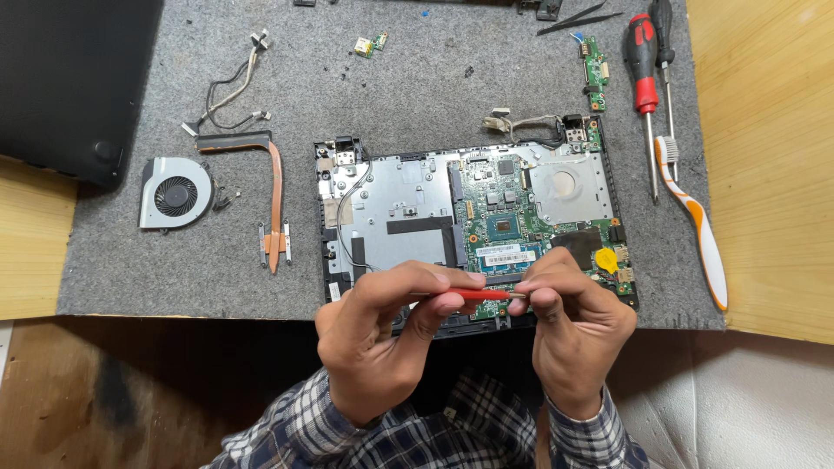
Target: The person uses a red-handled screwdriver to remove several small screws from a disassembled laptop motherboard. They carefully place the screws on the work surface and continue unscrewing components from the board.
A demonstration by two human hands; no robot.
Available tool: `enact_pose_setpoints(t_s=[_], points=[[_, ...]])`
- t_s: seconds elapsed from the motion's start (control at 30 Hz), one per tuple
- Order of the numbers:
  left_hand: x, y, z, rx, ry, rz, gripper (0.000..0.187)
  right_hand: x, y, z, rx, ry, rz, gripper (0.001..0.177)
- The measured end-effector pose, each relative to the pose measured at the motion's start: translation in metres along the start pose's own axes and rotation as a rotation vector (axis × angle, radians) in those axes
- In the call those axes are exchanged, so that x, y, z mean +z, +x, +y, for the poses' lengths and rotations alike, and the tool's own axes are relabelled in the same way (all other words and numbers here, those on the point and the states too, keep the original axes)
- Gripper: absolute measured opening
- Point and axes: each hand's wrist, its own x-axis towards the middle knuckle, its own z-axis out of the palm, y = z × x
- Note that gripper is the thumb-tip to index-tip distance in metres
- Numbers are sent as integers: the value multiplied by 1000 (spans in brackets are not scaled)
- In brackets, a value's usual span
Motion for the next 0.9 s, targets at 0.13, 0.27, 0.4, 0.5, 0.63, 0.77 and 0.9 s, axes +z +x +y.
enact_pose_setpoints(t_s=[0.13, 0.27, 0.4, 0.5, 0.63, 0.77, 0.9], points=[[5, 1, -1, 15, -57, -15, 12, -2, 0, 1, 11, 8, -12, 31], [7, 3, 0, 77, 27, -13, 11, -2, 1, 2, 9, 51, -2, 31], [9, 4, 0, 96, 66, -16, 9, -4, 2, 3, 31, 121, -6, 34], [11, 5, 1, 81, 4, -36, 10, -6, 2, 1, 53, 105, -20, 34], [13, 6, 0, 119, -1, -40, 9, -7, 2, 3, 67, 138, -24, 34], [12, 9, 2, 137, -5, -33, 9, -7, 2, 3, 72, 155, -18, 33], [12, 10, 2, 131, 11, -57, 10, -8, 2, 5, 70, 167, -19, 33]])
